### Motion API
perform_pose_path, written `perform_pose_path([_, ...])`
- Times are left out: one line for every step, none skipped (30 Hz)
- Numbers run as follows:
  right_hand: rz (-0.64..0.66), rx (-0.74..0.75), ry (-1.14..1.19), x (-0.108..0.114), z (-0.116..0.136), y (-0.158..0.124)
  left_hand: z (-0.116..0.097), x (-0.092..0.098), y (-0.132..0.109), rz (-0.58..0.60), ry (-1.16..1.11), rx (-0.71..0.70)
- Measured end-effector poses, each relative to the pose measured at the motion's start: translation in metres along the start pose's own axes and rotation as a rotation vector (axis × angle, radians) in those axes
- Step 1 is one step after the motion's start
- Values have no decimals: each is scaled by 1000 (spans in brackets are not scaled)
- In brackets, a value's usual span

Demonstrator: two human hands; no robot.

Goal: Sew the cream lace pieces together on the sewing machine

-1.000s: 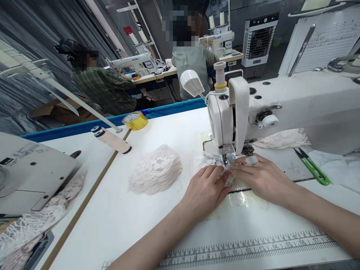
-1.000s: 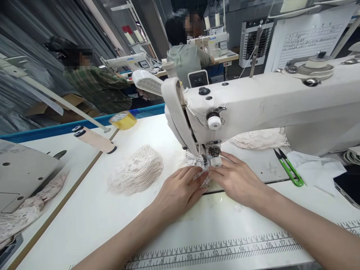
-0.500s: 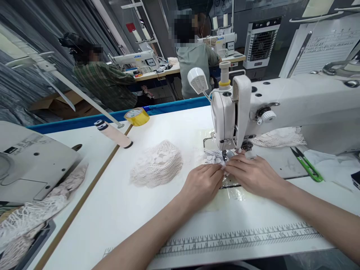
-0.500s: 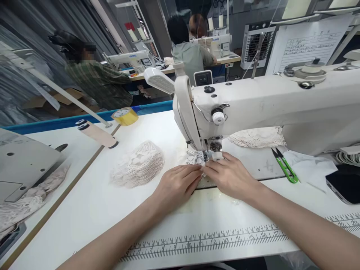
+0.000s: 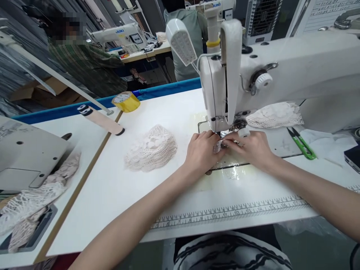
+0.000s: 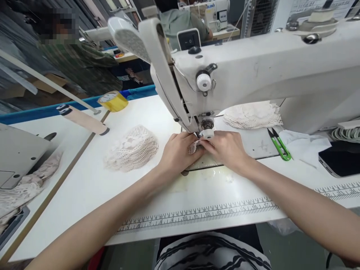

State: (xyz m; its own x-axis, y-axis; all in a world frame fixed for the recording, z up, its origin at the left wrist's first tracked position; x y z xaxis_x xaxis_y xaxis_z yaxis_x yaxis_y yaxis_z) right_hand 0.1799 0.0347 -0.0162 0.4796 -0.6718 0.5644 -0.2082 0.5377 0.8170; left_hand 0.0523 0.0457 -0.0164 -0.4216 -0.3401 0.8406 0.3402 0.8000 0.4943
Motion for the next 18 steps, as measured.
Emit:
perform_pose_path([-10,8,2,0,1,1,0,0,1,-29,12,-2])
perform_pose_path([-15,17,7,1,1,1,1,0,1,-50,14,-15])
perform_pose_path([-16,26,13,1,2,2,1,1,2,-59,2,-43])
perform_pose_path([-15,33,20,2,2,2,1,3,2,-60,-18,-83])
perform_pose_path([-16,37,30,3,3,2,2,5,1,-55,-43,-128])
perform_pose_path([-20,39,45,5,3,2,2,8,0,-51,-65,-172])
perform_pose_path([-24,44,70,7,5,1,2,11,-2,-53,-80,-211])
perform_pose_path([-22,59,106,9,7,1,2,14,-4,-60,-84,-247])
perform_pose_path([-11,89,146,11,10,-1,0,18,-8,-75,-74,-281])
perform_pose_path([4,133,183,13,14,-3,-2,20,-12,-94,-51,-322])
perform_pose_path([20,188,210,15,18,-5,-5,23,-18,-119,-23,-367])
perform_pose_path([31,244,224,16,22,-7,-9,25,-24,-147,7,-413])
perform_pose_path([38,294,223,18,26,-10,-14,26,-31,-172,36,-458])
perform_pose_path([38,333,216,19,28,-12,-17,27,-37,-195,57,-491])
perform_pose_path([37,358,207,20,30,-14,-20,27,-42,-205,70,-515])
perform_pose_path([39,374,199,20,32,-15,-21,27,-46,-204,76,-527])
perform_pose_path([47,385,191,20,33,-16,-21,27,-49,-194,76,-530])
perform_pose_path([56,389,181,20,34,-17,-20,26,-51,-182,73,-529])
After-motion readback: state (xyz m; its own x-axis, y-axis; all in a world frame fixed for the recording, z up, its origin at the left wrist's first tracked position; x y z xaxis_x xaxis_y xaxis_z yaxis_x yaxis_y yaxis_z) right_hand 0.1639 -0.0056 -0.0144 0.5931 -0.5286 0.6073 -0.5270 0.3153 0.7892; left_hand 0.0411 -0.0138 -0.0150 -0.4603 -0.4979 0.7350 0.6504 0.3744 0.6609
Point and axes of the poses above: each hand's wrist, its own y-axis towards the middle knuckle, its own x-axis out of the back of the hand, z = x × y, the point moved 6 cm from there along y, towards the middle knuckle, and after that the axes turned 15 degrees about -z, right-handed, at the moved point
